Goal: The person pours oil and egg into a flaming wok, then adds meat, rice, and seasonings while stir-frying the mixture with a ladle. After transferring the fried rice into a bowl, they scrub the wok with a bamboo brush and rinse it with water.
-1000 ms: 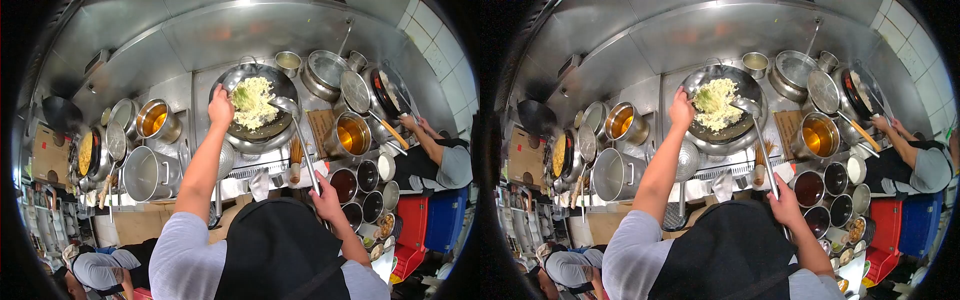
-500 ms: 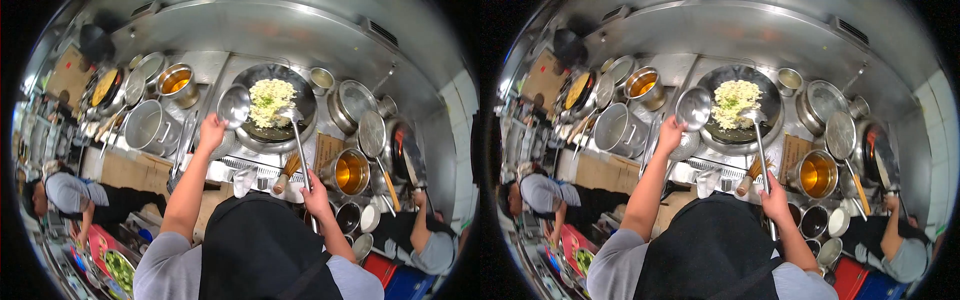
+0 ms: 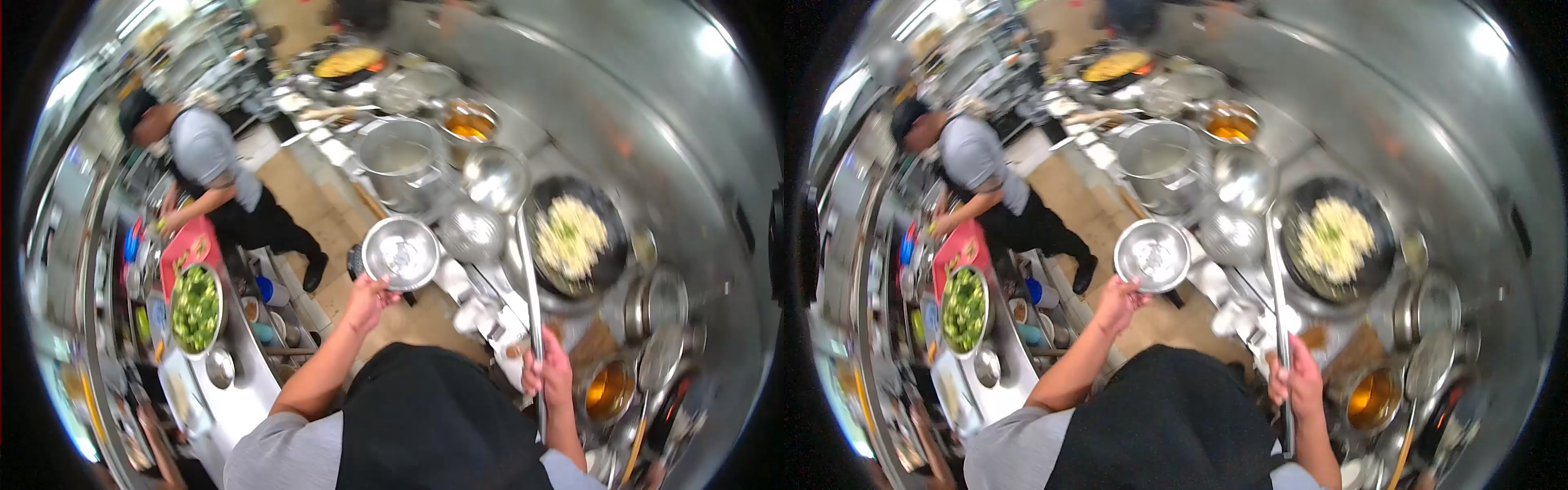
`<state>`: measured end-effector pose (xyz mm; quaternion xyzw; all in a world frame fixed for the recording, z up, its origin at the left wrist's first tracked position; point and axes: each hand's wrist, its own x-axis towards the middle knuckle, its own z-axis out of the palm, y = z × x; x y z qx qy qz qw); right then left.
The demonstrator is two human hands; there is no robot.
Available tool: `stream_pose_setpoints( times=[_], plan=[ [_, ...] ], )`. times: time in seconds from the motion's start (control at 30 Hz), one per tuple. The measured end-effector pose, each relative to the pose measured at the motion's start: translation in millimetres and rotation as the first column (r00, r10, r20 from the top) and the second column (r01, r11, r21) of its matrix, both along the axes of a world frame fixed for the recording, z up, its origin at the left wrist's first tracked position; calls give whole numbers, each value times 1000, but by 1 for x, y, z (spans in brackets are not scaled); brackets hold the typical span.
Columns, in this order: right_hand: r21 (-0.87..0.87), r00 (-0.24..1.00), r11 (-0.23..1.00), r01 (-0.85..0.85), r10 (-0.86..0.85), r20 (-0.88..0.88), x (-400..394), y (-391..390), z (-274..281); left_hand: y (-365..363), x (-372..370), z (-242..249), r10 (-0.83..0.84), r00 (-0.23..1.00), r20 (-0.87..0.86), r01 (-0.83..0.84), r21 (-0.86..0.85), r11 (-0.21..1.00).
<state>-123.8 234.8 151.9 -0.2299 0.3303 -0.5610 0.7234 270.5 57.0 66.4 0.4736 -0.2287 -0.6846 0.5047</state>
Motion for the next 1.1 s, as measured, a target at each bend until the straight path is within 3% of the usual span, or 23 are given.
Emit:
stream_pose_setpoints(
  times=[0.13, 0.3, 0.47, 0.57, 0.77, 0.93, 0.97, 1.07, 1.1],
  plan=[
    [36, 882, 888, -459, 451, 140, 65, -25, 34, 48, 69, -6, 245, 968, -52, -245, 9, 969],
    [151, 649, 642, -751, 761, -8, 178, -64, 55, 135, 160, -27, 517, 853, -71, -511, 80, 856],
    [187, 451, 452, -872, 891, -52, 268, -85, 51, 235, 233, -58, 823, 564, -71, -806, 170, 567],
    [198, 341, 344, -918, 939, -46, 324, -90, 55, 294, 256, -49, 952, 302, -37, -936, 180, 304],
    [234, 167, 152, -960, 985, 44, 398, -92, 55, 356, 315, -63, 998, 58, 5, -980, 193, 56],
    [189, 165, 149, -971, 984, 72, 410, -84, 51, 342, 384, -108, 997, -81, -12, -976, 203, -77],
    [179, 170, 155, -972, 983, 68, 408, -83, 49, 339, 393, -115, 998, -56, -14, -979, 196, -52],
    [163, 232, 213, -963, 967, 108, 390, -79, 44, 321, 433, -132, 967, -81, -240, -881, 472, 43],
    [149, 262, 241, -959, 954, 144, 382, -78, 41, 321, 444, -148, 944, 49, -326, -908, 380, 179]
  ],
)
